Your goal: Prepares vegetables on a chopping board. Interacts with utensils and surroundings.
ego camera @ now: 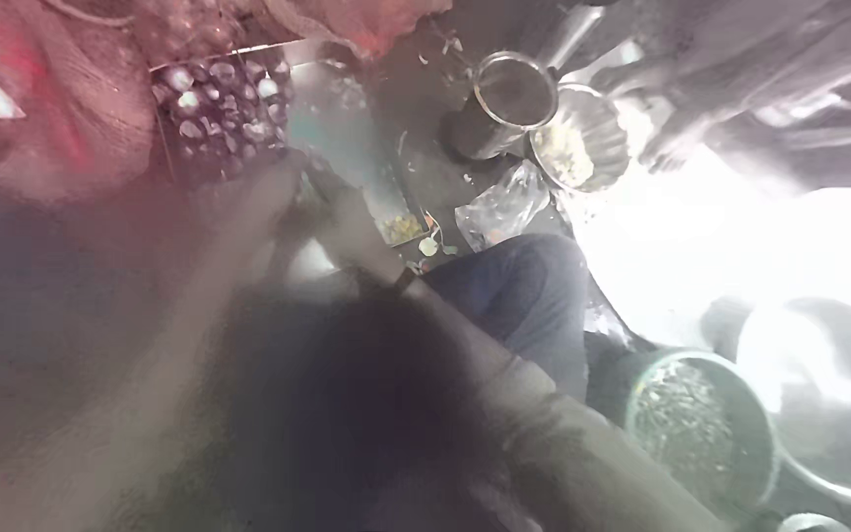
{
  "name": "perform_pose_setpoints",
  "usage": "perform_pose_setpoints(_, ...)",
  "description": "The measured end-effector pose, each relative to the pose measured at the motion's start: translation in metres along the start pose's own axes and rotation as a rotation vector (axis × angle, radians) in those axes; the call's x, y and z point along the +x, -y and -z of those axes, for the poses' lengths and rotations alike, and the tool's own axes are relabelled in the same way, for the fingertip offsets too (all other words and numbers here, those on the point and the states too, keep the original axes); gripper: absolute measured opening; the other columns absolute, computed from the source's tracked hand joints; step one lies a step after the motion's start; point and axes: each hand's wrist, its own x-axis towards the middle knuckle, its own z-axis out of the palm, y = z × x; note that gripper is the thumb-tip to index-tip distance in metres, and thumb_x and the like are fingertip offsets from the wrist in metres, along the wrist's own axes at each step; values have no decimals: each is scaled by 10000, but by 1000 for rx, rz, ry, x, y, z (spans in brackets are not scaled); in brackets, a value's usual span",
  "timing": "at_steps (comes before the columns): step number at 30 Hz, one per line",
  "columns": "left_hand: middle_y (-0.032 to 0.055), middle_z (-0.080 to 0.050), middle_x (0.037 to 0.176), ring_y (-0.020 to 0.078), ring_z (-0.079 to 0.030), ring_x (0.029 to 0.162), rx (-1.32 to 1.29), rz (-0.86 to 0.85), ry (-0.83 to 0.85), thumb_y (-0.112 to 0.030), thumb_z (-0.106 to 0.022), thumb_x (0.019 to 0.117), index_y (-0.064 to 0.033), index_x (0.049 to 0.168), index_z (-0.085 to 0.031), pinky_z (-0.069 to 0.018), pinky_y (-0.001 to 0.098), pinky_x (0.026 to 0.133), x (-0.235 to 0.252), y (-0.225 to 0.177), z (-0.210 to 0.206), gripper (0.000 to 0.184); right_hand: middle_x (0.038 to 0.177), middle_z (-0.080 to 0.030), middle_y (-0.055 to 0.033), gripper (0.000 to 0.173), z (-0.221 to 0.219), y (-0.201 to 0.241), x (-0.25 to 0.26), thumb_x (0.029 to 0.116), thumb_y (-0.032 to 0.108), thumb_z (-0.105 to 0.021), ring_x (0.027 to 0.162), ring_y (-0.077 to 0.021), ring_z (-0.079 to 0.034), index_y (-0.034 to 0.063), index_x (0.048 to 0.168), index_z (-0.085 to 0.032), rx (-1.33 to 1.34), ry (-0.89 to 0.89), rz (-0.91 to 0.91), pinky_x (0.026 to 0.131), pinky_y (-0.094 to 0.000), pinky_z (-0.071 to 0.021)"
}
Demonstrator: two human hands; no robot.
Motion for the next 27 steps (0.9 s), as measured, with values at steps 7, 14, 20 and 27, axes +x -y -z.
perform_pose_setpoints(7, 109, -710, 997, 167, -692, 878, -156, -111, -168, -314, -363, 1118, -11, 1157, -657, -575, 422, 862, 12, -1, 20, 424, 1042, -744, -77, 349, 66, -43, 72, 1057, 409, -543, 950, -215, -708, 156, 1216, -724, -495, 82, -62, 876, -486, -564)
perform_pose_setpoints(14, 64, -745, 798, 169, -730, 693, -236, -142, -36, -285, -378, 1107, -25, 993, -700, -630, 411, 737, 14, 4, 11, 430, 1362, -577, -238, 662, 32, -125, 75, 899, 697, -610, 1289, -453, -543, 166, 1289, -677, -969, 334, -151, 949, -662, -521)
perform_pose_setpoints(20, 88, -730, 848, 193, -713, 735, -106, -132, -38, -350, -327, 1120, -24, 1011, -690, -598, 456, 777, 15, -4, 11, 500, 1359, -562, -229, 521, 18, -121, 54, 802, 535, -823, 1288, -466, -515, 254, 1226, -709, -857, 363, -275, 915, -711, -487)
perform_pose_setpoints(27, 85, -738, 883, 208, -715, 798, -107, -168, -78, -304, -390, 1100, -54, 992, -713, -582, 491, 821, 20, 8, 12, 422, 1369, -588, -215, 497, 38, -116, 74, 856, 456, -775, 1273, -441, -560, 135, 1229, -708, -1056, 582, -172, 968, -692, -493)
